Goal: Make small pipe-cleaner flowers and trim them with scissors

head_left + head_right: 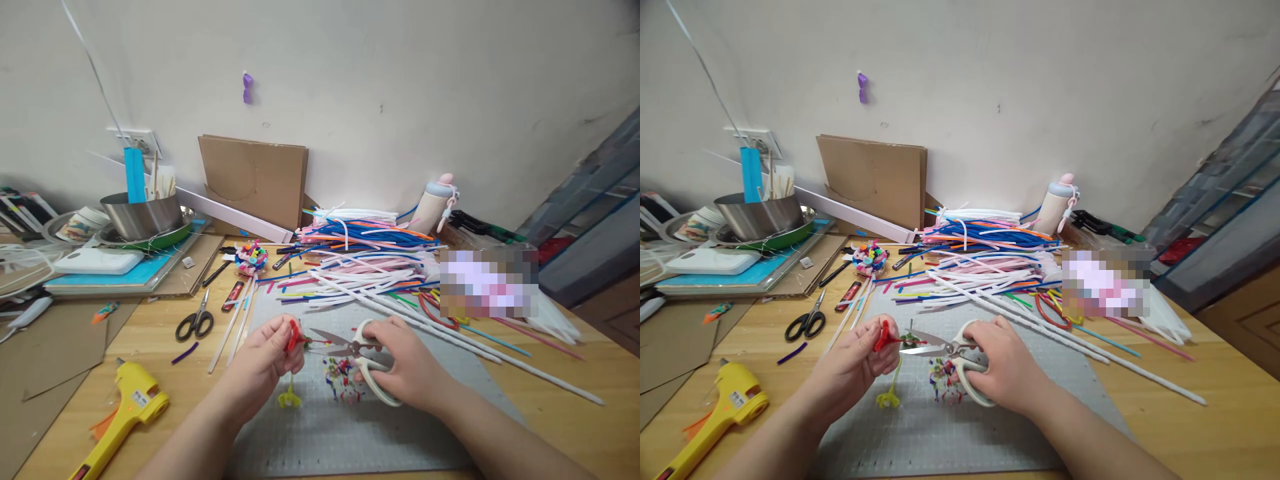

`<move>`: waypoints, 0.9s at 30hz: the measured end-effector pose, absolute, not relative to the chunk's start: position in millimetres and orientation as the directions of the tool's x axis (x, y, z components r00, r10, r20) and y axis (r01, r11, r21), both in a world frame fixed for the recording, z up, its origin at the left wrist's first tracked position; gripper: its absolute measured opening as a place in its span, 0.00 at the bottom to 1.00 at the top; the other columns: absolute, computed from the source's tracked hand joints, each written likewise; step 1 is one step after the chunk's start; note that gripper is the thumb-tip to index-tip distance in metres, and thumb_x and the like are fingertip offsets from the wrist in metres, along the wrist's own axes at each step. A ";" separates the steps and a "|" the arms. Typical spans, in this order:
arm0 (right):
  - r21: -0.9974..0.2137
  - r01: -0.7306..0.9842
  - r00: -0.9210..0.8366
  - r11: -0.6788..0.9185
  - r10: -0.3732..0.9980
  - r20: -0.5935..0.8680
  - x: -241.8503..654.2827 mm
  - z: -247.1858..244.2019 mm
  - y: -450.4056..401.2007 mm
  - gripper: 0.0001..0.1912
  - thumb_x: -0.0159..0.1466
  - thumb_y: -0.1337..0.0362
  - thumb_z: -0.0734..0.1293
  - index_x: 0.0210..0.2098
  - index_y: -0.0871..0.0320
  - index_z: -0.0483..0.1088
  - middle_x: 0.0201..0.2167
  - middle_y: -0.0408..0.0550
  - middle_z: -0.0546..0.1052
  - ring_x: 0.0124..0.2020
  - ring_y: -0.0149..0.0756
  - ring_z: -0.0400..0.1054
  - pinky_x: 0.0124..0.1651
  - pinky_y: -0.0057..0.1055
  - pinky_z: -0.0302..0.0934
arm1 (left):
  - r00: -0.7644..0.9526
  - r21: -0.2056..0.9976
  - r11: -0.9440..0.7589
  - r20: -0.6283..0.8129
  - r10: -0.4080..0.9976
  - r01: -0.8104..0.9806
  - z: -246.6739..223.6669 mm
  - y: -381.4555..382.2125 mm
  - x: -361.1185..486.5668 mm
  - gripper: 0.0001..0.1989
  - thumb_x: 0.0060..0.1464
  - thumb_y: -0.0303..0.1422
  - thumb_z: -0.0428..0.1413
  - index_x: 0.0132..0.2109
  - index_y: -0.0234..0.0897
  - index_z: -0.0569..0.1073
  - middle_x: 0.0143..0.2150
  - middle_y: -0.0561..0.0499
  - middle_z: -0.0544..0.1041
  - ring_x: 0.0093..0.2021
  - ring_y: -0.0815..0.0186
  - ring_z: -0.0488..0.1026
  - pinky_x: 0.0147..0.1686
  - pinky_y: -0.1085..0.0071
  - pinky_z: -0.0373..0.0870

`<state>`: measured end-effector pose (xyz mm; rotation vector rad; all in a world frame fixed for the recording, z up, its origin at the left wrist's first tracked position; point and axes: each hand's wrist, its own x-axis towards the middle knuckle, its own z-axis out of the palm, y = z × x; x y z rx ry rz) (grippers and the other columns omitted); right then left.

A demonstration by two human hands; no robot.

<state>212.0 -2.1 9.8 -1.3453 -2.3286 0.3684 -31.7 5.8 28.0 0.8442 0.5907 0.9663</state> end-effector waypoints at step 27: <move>-0.481 0.733 -0.472 0.481 0.869 0.149 209.1 18.3 -9.8 0.19 0.52 0.52 0.70 0.33 0.56 0.61 0.30 0.43 0.70 0.32 0.36 0.55 0.35 0.32 0.50 | 0.529 0.867 0.309 -0.063 0.846 -0.391 29.6 5.2 -35.9 0.11 0.54 0.38 0.55 0.31 0.34 0.67 0.21 0.58 0.57 0.21 0.76 0.49 0.24 0.74 0.46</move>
